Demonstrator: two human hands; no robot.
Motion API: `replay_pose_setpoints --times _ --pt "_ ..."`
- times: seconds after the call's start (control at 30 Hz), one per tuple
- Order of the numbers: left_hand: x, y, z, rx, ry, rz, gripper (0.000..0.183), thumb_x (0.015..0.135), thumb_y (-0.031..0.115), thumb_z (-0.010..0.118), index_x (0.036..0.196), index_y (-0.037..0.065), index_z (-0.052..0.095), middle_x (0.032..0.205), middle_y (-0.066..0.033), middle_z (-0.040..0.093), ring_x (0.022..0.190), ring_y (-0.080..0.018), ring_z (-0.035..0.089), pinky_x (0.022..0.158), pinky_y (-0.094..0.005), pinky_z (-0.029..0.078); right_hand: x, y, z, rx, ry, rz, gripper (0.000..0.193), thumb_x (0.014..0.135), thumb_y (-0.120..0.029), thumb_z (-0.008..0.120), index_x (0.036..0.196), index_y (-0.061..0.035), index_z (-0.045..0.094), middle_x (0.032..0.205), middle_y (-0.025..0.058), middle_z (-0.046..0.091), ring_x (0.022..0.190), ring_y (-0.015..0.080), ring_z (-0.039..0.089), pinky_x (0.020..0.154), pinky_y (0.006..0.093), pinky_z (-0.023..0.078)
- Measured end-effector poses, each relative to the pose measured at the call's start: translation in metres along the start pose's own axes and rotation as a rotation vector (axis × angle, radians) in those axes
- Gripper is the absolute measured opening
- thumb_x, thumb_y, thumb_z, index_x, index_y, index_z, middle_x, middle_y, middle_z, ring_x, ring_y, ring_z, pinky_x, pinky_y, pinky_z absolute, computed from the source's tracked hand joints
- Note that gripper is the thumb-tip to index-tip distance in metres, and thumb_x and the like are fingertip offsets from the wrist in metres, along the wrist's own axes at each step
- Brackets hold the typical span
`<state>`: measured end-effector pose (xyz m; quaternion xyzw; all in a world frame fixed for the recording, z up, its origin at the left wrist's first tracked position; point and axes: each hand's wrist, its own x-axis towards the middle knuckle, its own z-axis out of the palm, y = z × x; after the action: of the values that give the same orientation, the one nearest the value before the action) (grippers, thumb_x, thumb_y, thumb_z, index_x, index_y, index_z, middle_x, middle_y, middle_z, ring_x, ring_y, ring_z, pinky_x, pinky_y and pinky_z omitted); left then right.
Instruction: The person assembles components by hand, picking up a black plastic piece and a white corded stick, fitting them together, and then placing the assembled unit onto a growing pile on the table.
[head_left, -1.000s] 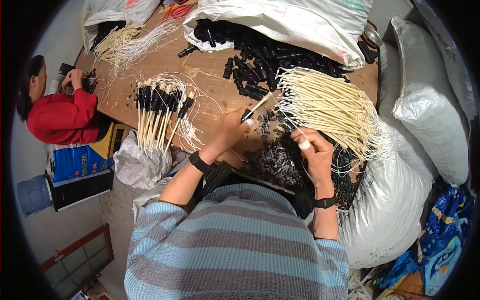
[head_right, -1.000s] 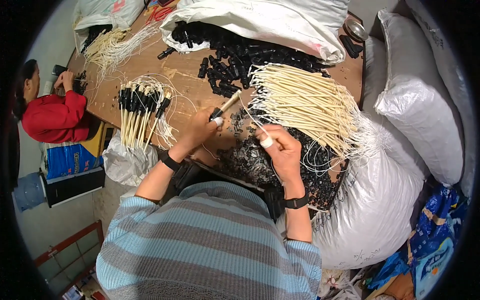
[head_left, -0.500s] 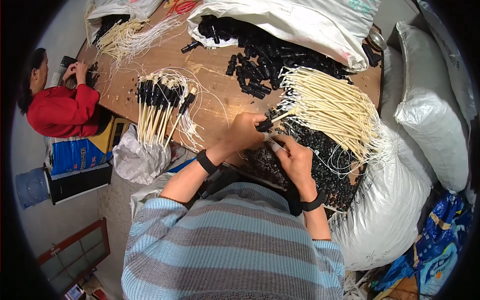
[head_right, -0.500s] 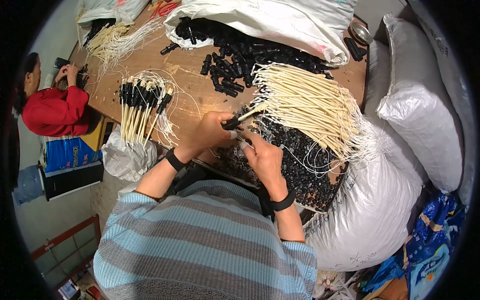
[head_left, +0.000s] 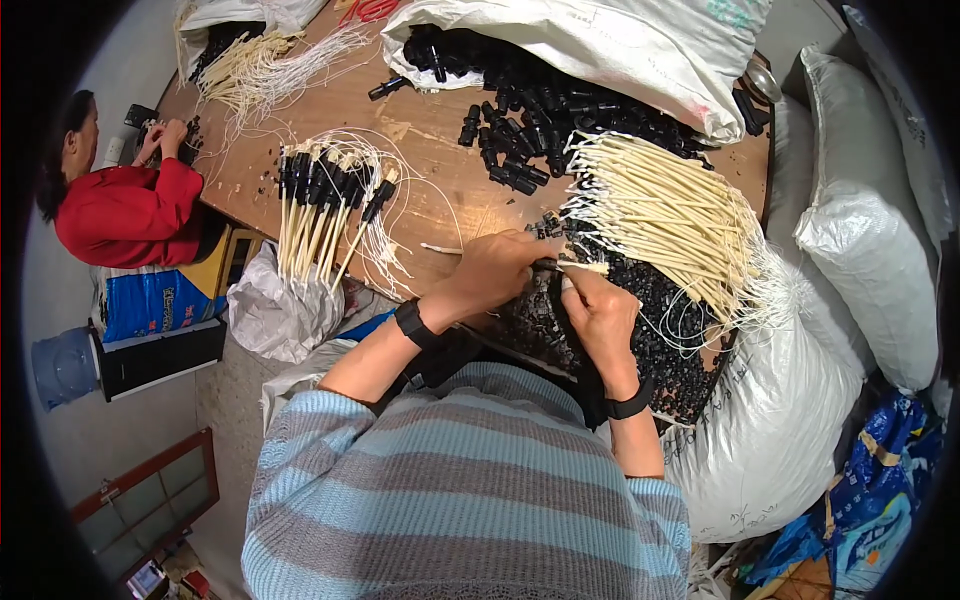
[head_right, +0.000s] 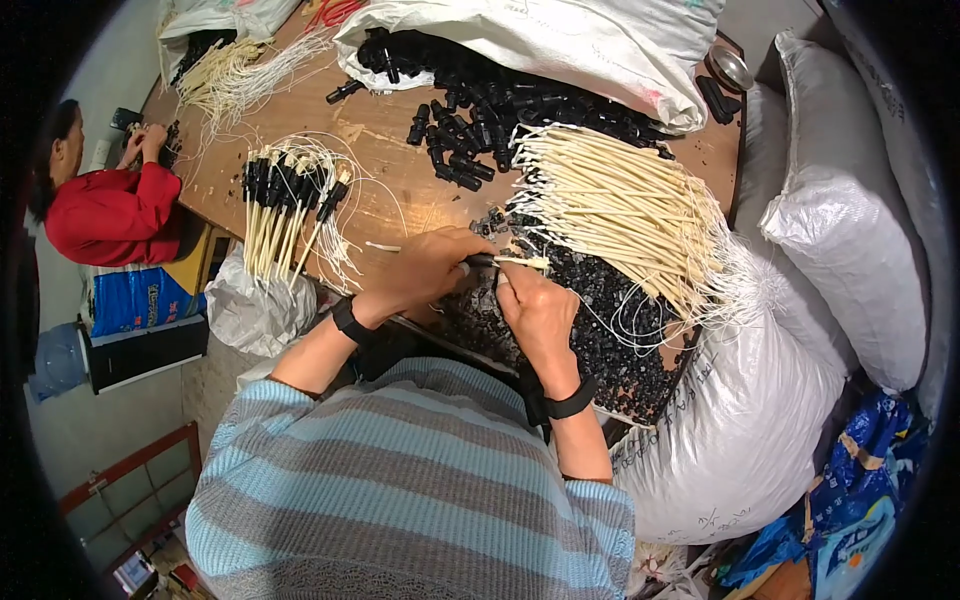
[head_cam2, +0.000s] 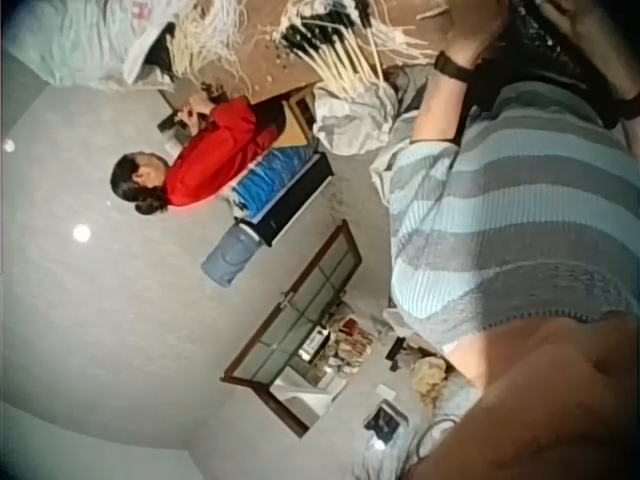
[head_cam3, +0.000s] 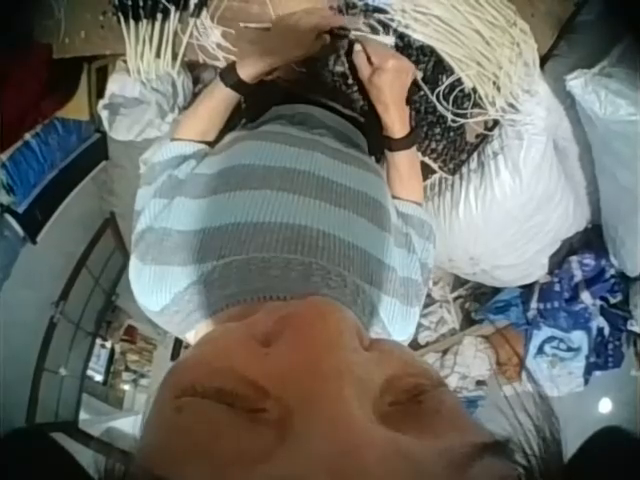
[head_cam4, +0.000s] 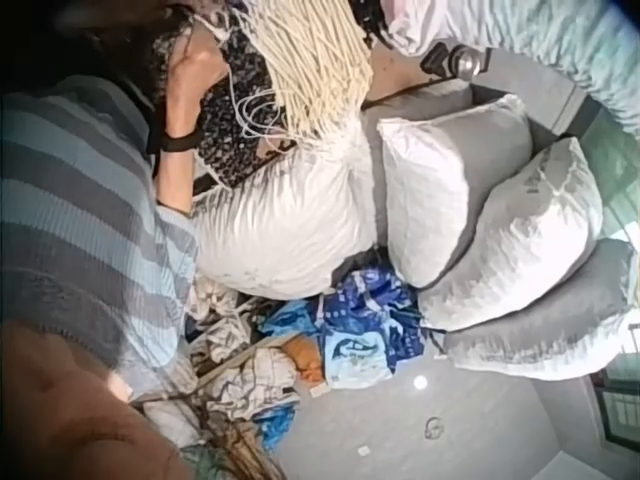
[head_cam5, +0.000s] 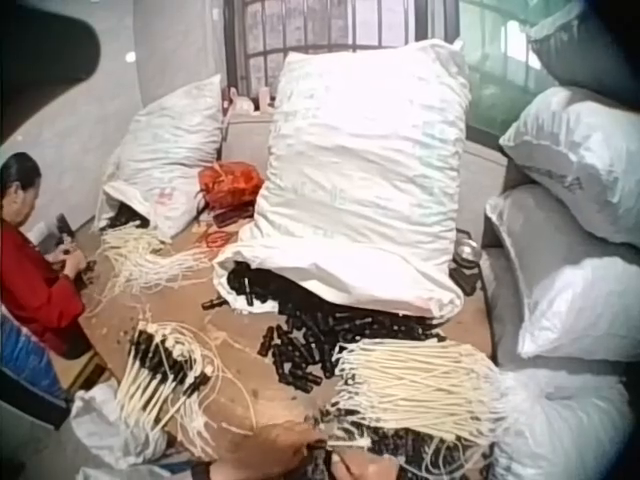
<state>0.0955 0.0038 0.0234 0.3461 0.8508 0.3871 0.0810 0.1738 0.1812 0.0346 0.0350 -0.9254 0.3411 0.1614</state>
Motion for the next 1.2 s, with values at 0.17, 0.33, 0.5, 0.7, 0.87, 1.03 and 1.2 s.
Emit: replay_pose_setpoints --times 0.17,0.33,0.5,0.7,0.87,1.03,1.2 --pt "-0.001 0.0 0.006 -0.038 -0.008 0.028 0.046 0.069 -0.003 0.06 0.113 0.01 0.062 0.098 -0.013 0.066 0.094 -0.0335 0.062 0.08 -0.0403 0.05 -0.002 -0.001 0.003 0.098 -0.072 0.078 0.013 0.084 -0.008 0.064 0.095 -0.0033 0.069 0.078 0.0159 0.067 0.065 0.0312 0.066 0.057 0.0347 0.051" --pt "0.004 0.02 -0.009 -0.121 -0.178 -0.092 0.047 0.066 -0.001 0.064 0.111 0.011 0.062 0.094 -0.011 0.067 0.092 -0.0301 0.063 0.075 -0.0391 0.05 -0.002 0.001 0.0 0.084 -0.163 -0.022 0.016 0.088 -0.008 0.061 0.103 -0.0031 0.064 0.08 0.0181 0.066 0.068 0.0348 0.065 0.057 0.0387 0.051" --pt "0.007 0.011 -0.011 -0.104 0.169 0.099 0.036 0.064 0.0 0.071 0.096 0.012 0.065 0.079 -0.0056 0.064 0.078 -0.0263 0.061 0.065 -0.0374 0.049 -0.003 -0.006 -0.001 -0.031 -0.148 0.018 0.013 0.089 -0.01 0.062 0.101 -0.0045 0.064 0.083 0.0177 0.067 0.068 0.035 0.065 0.056 0.0393 0.051" --pt "-0.002 0.003 -0.002 -0.279 0.223 0.271 0.022 0.063 -0.005 0.07 0.08 0.009 0.066 0.083 -0.0034 0.062 0.077 -0.0243 0.058 0.065 -0.0337 0.047 -0.006 -0.007 0.001 0.274 -0.045 0.008 0.019 0.089 -0.011 0.064 0.106 -0.0027 0.066 0.084 0.0157 0.068 0.064 0.031 0.066 0.057 0.0347 0.051" --pt "-0.017 -0.005 -0.007 -0.475 0.023 0.133 0.015 0.071 -0.004 0.069 0.083 0.005 0.068 0.086 -0.0043 0.063 0.08 -0.0186 0.061 0.066 -0.029 0.048 -0.015 -0.005 0.007 0.441 -0.264 0.145 0.017 0.09 -0.011 0.064 0.103 -0.0004 0.069 0.079 0.013 0.068 0.06 0.0153 0.061 0.058 0.0269 0.048" --pt "-0.006 0.001 -0.014 -0.551 -0.066 0.16 0.016 0.074 -0.005 0.067 0.086 0.004 0.068 0.089 -0.0056 0.063 0.08 -0.0175 0.061 0.067 -0.0276 0.048 -0.014 0.011 0.004 0.644 -0.258 0.176 0.015 0.088 -0.007 0.064 0.1 0.0005 0.068 0.07 0.0061 0.064 0.057 0.0091 0.054 0.054 0.0232 0.044" --pt "0.028 0.0 -0.013 -0.264 -0.154 -0.11 0.025 0.071 -0.007 0.064 0.093 0.005 0.067 0.091 -0.0094 0.065 0.079 -0.0192 0.062 0.068 -0.0292 0.049 -0.014 0.01 -0.001 0.362 -0.159 0.258 0.011 0.084 -0.006 0.064 0.093 -0.0014 0.068 0.062 0.0077 0.06 0.052 0.0124 0.055 0.053 0.0265 0.045"
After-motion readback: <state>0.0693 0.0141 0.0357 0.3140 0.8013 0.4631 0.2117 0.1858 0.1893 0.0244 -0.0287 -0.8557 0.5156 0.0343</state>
